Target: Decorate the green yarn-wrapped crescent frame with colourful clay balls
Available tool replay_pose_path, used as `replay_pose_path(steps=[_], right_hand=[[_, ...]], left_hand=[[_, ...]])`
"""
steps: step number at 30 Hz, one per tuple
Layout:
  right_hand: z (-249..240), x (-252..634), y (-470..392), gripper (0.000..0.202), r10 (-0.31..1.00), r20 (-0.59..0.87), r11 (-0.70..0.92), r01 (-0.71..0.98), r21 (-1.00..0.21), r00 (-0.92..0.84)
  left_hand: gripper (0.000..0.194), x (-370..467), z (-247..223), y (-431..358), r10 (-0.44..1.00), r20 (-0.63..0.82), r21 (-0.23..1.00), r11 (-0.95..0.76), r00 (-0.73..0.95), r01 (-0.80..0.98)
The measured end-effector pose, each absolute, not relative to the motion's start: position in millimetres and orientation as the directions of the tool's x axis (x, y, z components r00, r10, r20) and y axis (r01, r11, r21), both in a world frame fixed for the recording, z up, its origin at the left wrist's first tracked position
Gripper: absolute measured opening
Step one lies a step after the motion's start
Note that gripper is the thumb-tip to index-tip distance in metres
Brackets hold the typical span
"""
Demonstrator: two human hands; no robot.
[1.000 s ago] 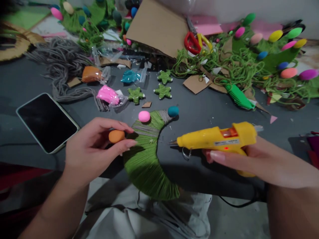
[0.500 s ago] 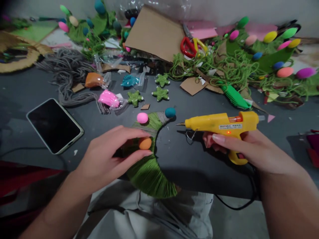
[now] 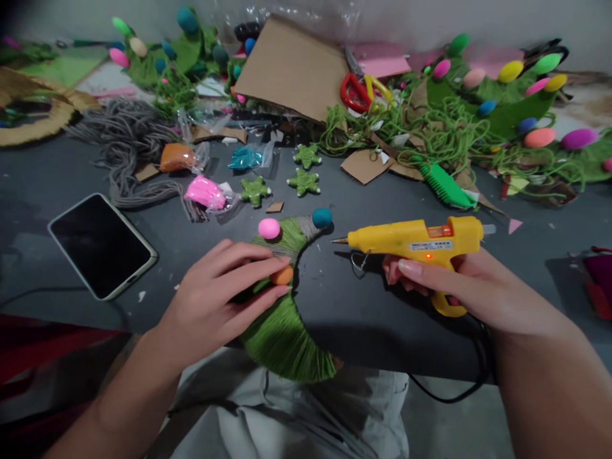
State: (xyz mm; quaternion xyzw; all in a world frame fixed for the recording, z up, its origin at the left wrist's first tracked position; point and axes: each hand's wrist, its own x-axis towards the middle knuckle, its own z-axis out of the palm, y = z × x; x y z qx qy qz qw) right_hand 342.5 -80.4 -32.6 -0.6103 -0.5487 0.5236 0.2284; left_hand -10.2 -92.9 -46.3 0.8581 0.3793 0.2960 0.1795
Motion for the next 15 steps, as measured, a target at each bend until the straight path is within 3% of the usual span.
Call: replay_pose_path(steps=[9,12,15], right_hand=[[-31.4,340.9,-79.8,0.036,0.911,-0.371,-0.263,0.44,-0.859,-0.179],[-32.4,342.2,-79.6,0.037,0.905,-0.38,-0.268,0.437,-0.858,-0.19],[-34.4,344.3,-79.6,0.036,0.902,-0.381,-0.263,0.439,-0.859,-0.206]], left_hand=[[0.051,-15.3,-41.5,-105.8,0.823,0.382,0.582,-0.568,0.421,0.582],[0.06,-18.3,-38.7,-106.2,0.752,0.414,0.516,-0.658,0.512,0.549],[0.066,-21.2,-38.1,-105.9,0.662,0.343,0.437,-0.741,0.667,0.51]])
